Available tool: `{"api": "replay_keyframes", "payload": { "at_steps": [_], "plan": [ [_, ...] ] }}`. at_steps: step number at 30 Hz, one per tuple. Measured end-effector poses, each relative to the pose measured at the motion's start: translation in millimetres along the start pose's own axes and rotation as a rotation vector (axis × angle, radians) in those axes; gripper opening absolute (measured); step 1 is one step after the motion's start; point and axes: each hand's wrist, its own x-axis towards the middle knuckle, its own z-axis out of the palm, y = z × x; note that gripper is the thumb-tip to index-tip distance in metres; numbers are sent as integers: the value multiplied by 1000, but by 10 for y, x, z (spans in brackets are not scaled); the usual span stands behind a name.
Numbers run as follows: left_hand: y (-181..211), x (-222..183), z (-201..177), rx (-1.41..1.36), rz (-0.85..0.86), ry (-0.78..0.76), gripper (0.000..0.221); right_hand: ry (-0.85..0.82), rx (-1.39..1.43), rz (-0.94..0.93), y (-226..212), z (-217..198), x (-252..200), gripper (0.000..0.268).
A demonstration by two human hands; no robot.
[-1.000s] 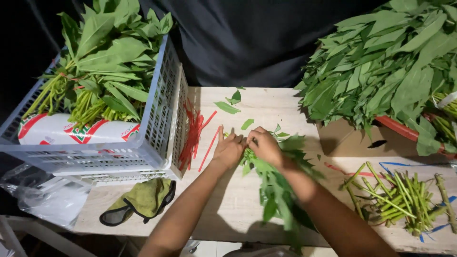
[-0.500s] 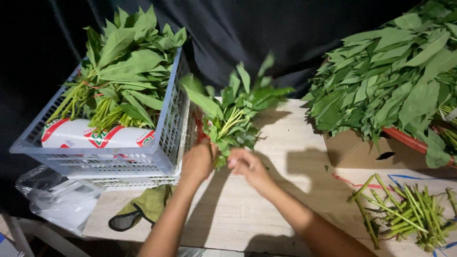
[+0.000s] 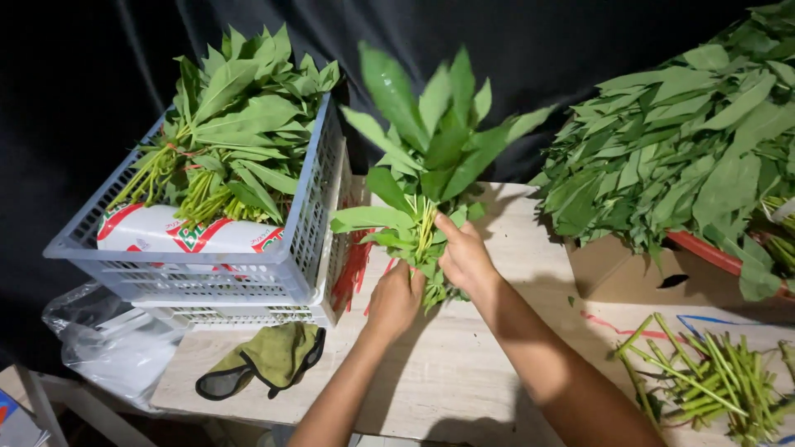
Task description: Bundling leafy green vegetables by hand using red plastic ties and placing them into a plastic crate.
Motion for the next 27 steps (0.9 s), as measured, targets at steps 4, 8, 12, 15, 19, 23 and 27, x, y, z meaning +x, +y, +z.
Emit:
{"api": "replay_keyframes", "payload": {
  "at_steps": [4, 8, 12, 15, 19, 23, 27],
  "plan": [
    [446, -163, -453, -141, -18, -133, 78, 24, -91, -11, 41, -182, 171, 56],
    [457, -15, -574, -538, -98, -87, 87, 84, -41, -42, 236, -548, 489, 53],
    [726, -1, -560, -665, -160, 117, 86, 93, 29, -66, 362, -765, 590, 49],
    [680, 218, -299, -610, -60, 81, 61, 59, -36, -93, 258, -599, 569, 46],
    [947, 294, -513, -549, -51, 123, 56, -8, -42, -139, -3, 49, 556, 45],
    [893, 325, -698, -498, -112, 149, 63, 3, -73, -186, -79, 407, 628, 37],
    [872, 242, -988, -335, -31, 212, 46, -2, -158, -196, -317, 1026, 422, 37]
  ]
}}
